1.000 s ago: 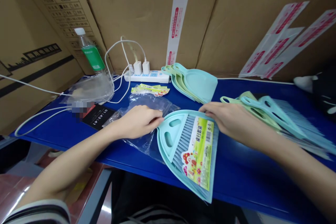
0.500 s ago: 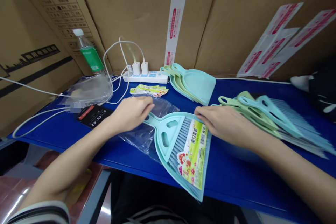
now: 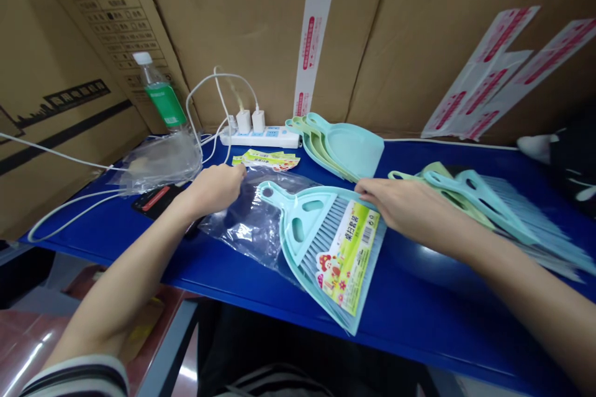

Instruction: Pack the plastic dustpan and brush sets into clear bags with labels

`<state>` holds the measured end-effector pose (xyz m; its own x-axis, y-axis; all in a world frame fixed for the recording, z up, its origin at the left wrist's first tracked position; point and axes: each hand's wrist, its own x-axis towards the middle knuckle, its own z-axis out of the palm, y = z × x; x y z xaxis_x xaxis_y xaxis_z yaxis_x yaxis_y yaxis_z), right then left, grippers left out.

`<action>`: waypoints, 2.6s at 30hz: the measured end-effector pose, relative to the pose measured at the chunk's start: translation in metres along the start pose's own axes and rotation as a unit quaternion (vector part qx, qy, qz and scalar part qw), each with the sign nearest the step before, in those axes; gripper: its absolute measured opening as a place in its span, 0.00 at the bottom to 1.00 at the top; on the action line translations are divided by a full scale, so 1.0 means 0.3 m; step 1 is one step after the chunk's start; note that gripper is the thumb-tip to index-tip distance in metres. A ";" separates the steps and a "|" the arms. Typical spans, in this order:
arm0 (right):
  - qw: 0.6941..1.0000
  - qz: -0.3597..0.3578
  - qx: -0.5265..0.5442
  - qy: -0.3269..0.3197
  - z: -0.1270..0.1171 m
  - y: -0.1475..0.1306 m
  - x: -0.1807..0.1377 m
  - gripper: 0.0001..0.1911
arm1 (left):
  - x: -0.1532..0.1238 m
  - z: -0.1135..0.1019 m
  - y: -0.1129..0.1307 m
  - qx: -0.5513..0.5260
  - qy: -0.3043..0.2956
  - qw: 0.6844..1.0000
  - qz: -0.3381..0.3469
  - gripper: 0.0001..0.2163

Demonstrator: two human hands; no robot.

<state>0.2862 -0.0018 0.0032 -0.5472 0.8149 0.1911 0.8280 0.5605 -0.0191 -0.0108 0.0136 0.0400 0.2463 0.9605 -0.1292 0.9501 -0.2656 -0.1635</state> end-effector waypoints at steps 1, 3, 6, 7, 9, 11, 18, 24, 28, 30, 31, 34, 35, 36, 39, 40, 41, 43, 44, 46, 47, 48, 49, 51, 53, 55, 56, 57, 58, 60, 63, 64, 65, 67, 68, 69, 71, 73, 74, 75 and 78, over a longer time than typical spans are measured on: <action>1.000 -0.001 -0.003 -0.004 0.000 -0.002 0.000 0.11 | 0.004 0.005 0.001 -0.017 0.006 1.000 0.015 0.15; 1.000 0.002 -0.006 -0.020 -0.002 -0.012 0.000 0.11 | 0.011 0.012 0.005 -0.055 0.007 0.998 0.042 0.16; 0.999 0.014 -0.010 -0.041 -0.011 -0.031 0.001 0.11 | 0.013 0.015 0.015 -0.126 -0.004 0.990 0.067 0.17; 0.999 0.019 -0.010 -0.045 -0.014 -0.036 0.001 0.11 | 0.011 0.015 0.018 -0.150 -0.004 0.986 0.073 0.17; 0.998 0.028 -0.004 -0.049 -0.018 -0.043 0.003 0.11 | 0.007 0.014 0.023 -0.190 0.006 0.978 0.087 0.16; 0.998 0.033 0.008 -0.046 -0.016 -0.045 0.004 0.11 | 0.003 0.016 0.025 -0.222 0.014 0.969 0.109 0.14; 0.997 0.029 0.066 -0.022 0.013 -0.040 0.005 0.13 | 0.006 0.028 0.019 -0.261 0.012 0.956 0.131 0.12; 0.988 0.041 0.141 -0.043 0.006 -0.040 0.012 0.15 | 0.008 0.023 0.025 -0.219 -0.009 0.969 0.114 0.12; 0.979 0.040 0.190 -0.058 0.010 -0.039 0.014 0.19 | 0.007 0.022 0.034 -0.208 -0.032 0.973 0.096 0.16; 0.975 0.041 0.212 -0.051 0.016 -0.039 0.016 0.20 | 0.006 0.021 0.038 -0.201 -0.041 0.974 0.091 0.16; 0.972 0.044 0.225 -0.050 0.019 -0.038 0.017 0.20 | 0.005 0.021 0.039 -0.197 -0.047 0.975 0.088 0.17; 0.957 0.058 0.277 -0.062 0.021 -0.031 0.023 0.21 | 0.004 0.020 0.041 -0.179 -0.059 0.979 0.079 0.17; 0.950 0.063 0.300 -0.067 0.021 -0.027 0.025 0.21 | 0.004 0.020 0.042 -0.171 -0.060 0.980 0.077 0.17; 0.940 0.070 0.326 -0.072 0.022 -0.022 0.026 0.21 | 0.005 0.020 0.042 -0.163 -0.058 0.982 0.075 0.17; 0.893 0.098 0.428 -0.096 0.033 -0.005 0.028 0.22 | 0.010 0.022 0.040 -0.137 -0.052 0.987 0.067 0.18; 0.869 0.114 0.471 -0.106 0.039 -0.001 0.028 0.24 | 0.011 0.023 0.038 -0.127 -0.052 0.989 0.062 0.18; 0.839 0.132 0.516 -0.116 0.045 0.002 0.028 0.25 | 0.013 0.024 0.037 -0.117 -0.051 0.990 0.058 0.18; 0.771 0.172 0.601 -0.123 0.056 0.005 0.027 0.27 | 0.015 0.025 0.033 -0.095 -0.052 0.993 0.046 0.19; 0.738 0.191 0.636 -0.118 0.058 0.005 0.028 0.26 | 0.016 0.026 0.031 -0.086 -0.054 0.994 0.038 0.19; 0.687 0.224 0.684 -0.104 0.056 0.000 0.030 0.26 | 0.015 0.026 0.030 -0.076 -0.060 0.995 0.027 0.19; 0.667 0.237 0.699 -0.100 0.052 -0.003 0.031 0.26 | 0.013 0.026 0.030 -0.072 -0.062 0.995 0.024 0.19; 0.650 0.250 0.711 -0.099 0.046 -0.007 0.033 0.28 | 0.012 0.026 0.030 -0.069 -0.063 0.995 0.023 0.19; 0.636 0.260 0.719 -0.103 0.040 -0.011 0.034 0.30 | 0.011 0.026 0.031 -0.065 -0.062 0.996 0.024 0.19; 0.616 0.275 0.728 -0.117 0.030 -0.016 0.036 0.35 | 0.008 0.024 0.033 -0.056 -0.063 0.996 0.025 0.18; 0.610 0.278 0.730 -0.128 0.027 -0.018 0.037 0.37 | 0.006 0.021 0.035 -0.048 -0.066 0.996 0.022 0.18; 0.619 0.268 0.726 -0.132 0.031 -0.014 0.035 0.38 | 0.006 0.019 0.036 -0.040 -0.070 0.997 0.017 0.18; 0.629 0.259 0.721 -0.132 0.034 -0.010 0.034 0.37 | 0.005 0.019 0.036 -0.036 -0.072 0.997 0.015 0.18; 0.642 0.248 0.714 -0.132 0.037 -0.006 0.033 0.37 | 0.006 0.019 0.035 -0.032 -0.071 0.997 0.013 0.18; 0.656 0.237 0.704 -0.133 0.040 -0.001 0.031 0.37 | 0.006 0.020 0.035 -0.027 -0.071 0.997 0.012 0.18; 0.680 0.221 0.686 -0.133 0.044 0.008 0.027 0.37 | 0.007 0.021 0.033 -0.018 -0.068 0.997 0.012 0.18; 0.695 0.216 0.674 -0.128 0.047 0.017 0.024 0.37 | 0.010 0.023 0.031 -0.005 -0.063 0.998 0.013 0.18; 0.697 0.217 0.673 -0.125 0.047 0.019 0.024 0.38 | 0.010 0.023 0.032 0.000 -0.062 0.998 0.010 0.18; 0.698 0.218 0.671 -0.122 0.047 0.019 0.024 0.37 | 0.009 0.022 0.032 0.007 -0.061 0.998 0.006 0.18; 0.701 0.224 0.667 -0.119 0.046 0.018 0.025 0.36 | 0.008 0.018 0.034 0.022 -0.060 0.998 -0.008 0.18; 0.702 0.229 0.664 -0.117 0.046 0.017 0.026 0.36 | 0.006 0.016 0.035 0.027 -0.060 0.998 -0.014 0.18; 0.703 0.235 0.661 -0.116 0.046 0.017 0.027 0.35 | 0.005 0.014 0.036 0.031 -0.062 0.997 -0.019 0.18; 0.711 0.240 0.651 -0.113 0.049 0.018 0.028 0.34 | 0.004 0.011 0.037 0.034 -0.068 0.997 -0.029 0.18; 0.727 0.228 0.638 -0.113 0.055 0.023 0.028 0.33 | 0.004 0.010 0.038 0.040 -0.071 0.996 -0.037 0.18; 0.736 0.219 0.631 -0.112 0.058 0.027 0.027 0.32 | 0.005 0.010 0.038 0.050 -0.070 0.996 -0.040 0.18; 0.745 0.211 0.623 -0.112 0.060 0.031 0.027 0.32 | 0.005 0.010 0.039 0.061 -0.068 0.995 -0.041 0.19; 0.771 0.202 0.593 -0.114 0.064 0.047 0.029 0.33 | 0.007 0.013 0.038 0.092 -0.064 0.993 -0.043 0.19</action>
<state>0.2907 0.0160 -0.0144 -0.3937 0.8875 -0.2395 0.3152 -0.1145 -0.9421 -0.0002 0.0121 0.0340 0.1282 0.9651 -0.2285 0.9124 -0.2051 -0.3542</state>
